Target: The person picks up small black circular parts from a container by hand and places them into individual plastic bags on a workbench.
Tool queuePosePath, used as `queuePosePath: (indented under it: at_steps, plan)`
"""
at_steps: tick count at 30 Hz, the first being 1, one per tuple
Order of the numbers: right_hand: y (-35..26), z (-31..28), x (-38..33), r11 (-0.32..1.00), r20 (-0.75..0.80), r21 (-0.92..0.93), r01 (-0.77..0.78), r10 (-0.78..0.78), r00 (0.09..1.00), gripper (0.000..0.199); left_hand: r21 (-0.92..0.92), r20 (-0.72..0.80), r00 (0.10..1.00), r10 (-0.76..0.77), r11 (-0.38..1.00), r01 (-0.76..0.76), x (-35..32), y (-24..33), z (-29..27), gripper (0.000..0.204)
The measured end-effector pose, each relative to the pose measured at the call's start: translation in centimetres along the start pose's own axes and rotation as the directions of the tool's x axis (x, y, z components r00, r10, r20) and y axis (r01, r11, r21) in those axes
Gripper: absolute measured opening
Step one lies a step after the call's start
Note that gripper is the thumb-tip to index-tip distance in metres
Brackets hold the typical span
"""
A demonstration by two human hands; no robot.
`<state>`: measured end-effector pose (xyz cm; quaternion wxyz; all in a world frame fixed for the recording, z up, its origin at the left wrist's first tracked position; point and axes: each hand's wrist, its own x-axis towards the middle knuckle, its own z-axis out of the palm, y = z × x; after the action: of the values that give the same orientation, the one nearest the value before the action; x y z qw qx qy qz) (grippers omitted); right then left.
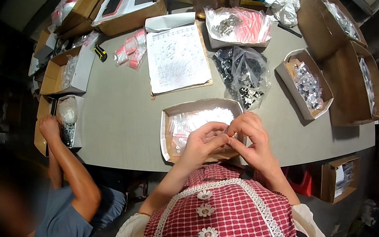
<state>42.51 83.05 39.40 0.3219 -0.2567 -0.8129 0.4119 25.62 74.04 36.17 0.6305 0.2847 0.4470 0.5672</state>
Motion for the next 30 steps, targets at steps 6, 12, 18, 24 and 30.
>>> queuePosePath:
  at_steps: [6,12,18,24,30]
  plan:
    - [1.5,0.6,-1.4,0.995,-0.133,0.024,-0.100,0.102,0.986,0.008,-0.198,0.024,0.960,-0.278,0.940,0.277,-0.2,0.9,0.6,0.037]
    - [1.3,0.0,-1.5,0.979,-0.123,0.055,-0.197,0.202,0.972,0.007,-0.307,0.019,0.951,-0.310,0.903,0.300,-0.7,0.6,-1.1,0.038]
    - [0.8,0.0,-1.1,0.970,-0.092,-0.238,-0.054,0.033,0.995,0.008,0.090,-0.280,0.959,0.039,0.996,-0.014,0.1,-1.4,-1.1,0.039]
    - [0.3,1.7,-0.4,0.889,0.061,-0.425,0.174,-0.163,0.985,0.006,0.925,0.153,0.789,0.596,0.195,-0.326,1.0,-0.2,-0.1,0.032]
    - [3.2,0.9,1.0,0.992,-0.033,-0.103,-0.079,0.076,0.997,0.010,0.849,-0.057,0.958,0.282,0.519,-0.102,1.3,-3.0,-1.5,0.035]
